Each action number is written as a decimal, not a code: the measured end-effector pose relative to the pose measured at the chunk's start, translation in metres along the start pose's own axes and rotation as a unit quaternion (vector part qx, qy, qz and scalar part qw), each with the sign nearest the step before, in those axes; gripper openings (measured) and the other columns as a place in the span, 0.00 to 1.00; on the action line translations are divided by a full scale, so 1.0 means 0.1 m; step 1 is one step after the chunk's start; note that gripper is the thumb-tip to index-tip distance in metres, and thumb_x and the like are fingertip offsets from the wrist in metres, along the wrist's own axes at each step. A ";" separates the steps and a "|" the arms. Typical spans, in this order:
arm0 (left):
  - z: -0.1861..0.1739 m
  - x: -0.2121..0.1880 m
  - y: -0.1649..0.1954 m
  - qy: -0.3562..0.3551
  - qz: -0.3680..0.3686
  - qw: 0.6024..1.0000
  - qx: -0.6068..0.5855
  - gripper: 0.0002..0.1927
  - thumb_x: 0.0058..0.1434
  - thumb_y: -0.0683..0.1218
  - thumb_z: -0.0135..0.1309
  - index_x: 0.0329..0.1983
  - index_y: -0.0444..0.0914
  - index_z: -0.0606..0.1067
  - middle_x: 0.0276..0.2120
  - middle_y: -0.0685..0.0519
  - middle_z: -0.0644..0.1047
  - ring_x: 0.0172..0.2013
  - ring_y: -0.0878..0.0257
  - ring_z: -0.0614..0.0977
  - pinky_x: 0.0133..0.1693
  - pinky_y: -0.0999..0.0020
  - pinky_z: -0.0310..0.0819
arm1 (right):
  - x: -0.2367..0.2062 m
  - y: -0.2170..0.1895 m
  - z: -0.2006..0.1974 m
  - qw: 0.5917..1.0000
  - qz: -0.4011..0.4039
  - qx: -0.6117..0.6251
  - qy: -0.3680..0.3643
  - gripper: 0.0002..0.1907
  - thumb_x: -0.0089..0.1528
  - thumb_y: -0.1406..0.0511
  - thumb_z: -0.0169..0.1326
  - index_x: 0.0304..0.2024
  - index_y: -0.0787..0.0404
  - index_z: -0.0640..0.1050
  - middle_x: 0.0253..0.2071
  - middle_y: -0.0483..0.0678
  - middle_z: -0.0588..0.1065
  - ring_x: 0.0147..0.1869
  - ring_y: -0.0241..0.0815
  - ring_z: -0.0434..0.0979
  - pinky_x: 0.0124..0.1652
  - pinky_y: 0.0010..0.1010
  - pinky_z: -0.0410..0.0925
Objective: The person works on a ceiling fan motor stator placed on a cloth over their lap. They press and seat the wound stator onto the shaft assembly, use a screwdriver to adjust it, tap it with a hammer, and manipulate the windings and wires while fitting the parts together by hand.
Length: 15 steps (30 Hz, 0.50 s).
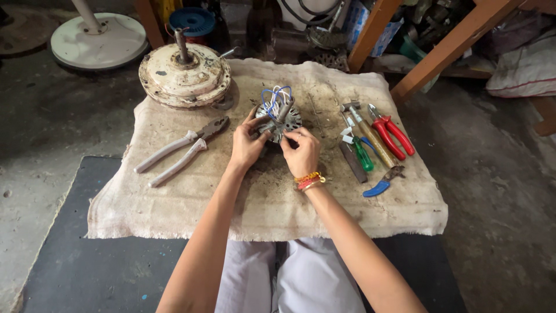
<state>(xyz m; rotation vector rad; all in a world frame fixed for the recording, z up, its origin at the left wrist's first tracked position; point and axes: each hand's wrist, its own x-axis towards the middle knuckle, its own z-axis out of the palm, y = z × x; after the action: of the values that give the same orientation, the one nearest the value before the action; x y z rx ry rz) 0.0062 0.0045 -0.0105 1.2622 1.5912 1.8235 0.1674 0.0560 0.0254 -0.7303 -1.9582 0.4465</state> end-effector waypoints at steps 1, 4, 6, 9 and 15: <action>0.00 0.00 -0.01 0.001 -0.003 1.000 -0.001 0.22 0.56 0.37 0.59 0.56 0.32 0.77 0.73 0.41 0.63 0.58 0.60 0.80 0.54 0.67 0.77 | 0.01 -0.01 -0.03 1.000 -0.012 0.002 -0.006 0.09 0.56 0.69 0.63 0.38 0.63 0.85 0.36 0.52 0.80 0.38 0.52 0.82 0.41 0.35 0.72; 0.00 0.01 -0.02 0.001 -0.008 1.000 -0.006 0.22 0.57 0.37 0.60 0.57 0.31 0.77 0.72 0.39 0.62 0.58 0.60 0.79 0.55 0.67 0.76 | 0.02 -0.02 -0.17 0.996 -0.054 0.030 -0.066 0.13 0.57 0.70 0.61 0.46 0.63 0.84 0.42 0.53 0.79 0.45 0.51 0.82 0.47 0.35 0.73; 0.00 0.01 -0.01 -0.002 -0.009 1.000 -0.015 0.23 0.57 0.37 0.60 0.57 0.32 0.77 0.73 0.37 0.63 0.59 0.59 0.78 0.56 0.67 0.75 | 0.04 -0.01 -0.26 0.993 -0.076 0.013 -0.093 0.19 0.55 0.70 0.63 0.51 0.61 0.83 0.45 0.53 0.79 0.47 0.51 0.81 0.47 0.35 0.73; 0.00 0.02 -0.01 -0.005 -0.025 0.999 -0.046 0.24 0.58 0.37 0.58 0.60 0.33 0.76 0.72 0.33 0.58 0.66 0.59 0.71 0.58 0.68 0.73 | 0.08 0.04 -0.33 0.982 -0.142 -0.033 -0.122 0.29 0.49 0.69 0.66 0.55 0.59 0.81 0.49 0.53 0.77 0.50 0.53 0.79 0.49 0.38 0.73; -0.01 0.02 0.00 0.005 -0.029 0.999 -0.025 0.24 0.57 0.37 0.59 0.60 0.33 0.76 0.71 0.30 0.59 0.67 0.58 0.70 0.60 0.68 0.70 | 0.21 0.19 -0.24 0.968 -0.209 -0.065 -0.125 0.26 0.53 0.70 0.66 0.55 0.57 0.80 0.50 0.49 0.76 0.51 0.51 0.79 0.50 0.38 0.74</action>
<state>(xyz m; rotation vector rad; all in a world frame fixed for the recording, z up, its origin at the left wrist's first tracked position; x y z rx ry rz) 0.0044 0.0052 -0.0103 1.1736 1.5610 1.8261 0.1864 0.0844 0.0399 -0.3327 -2.3244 0.1578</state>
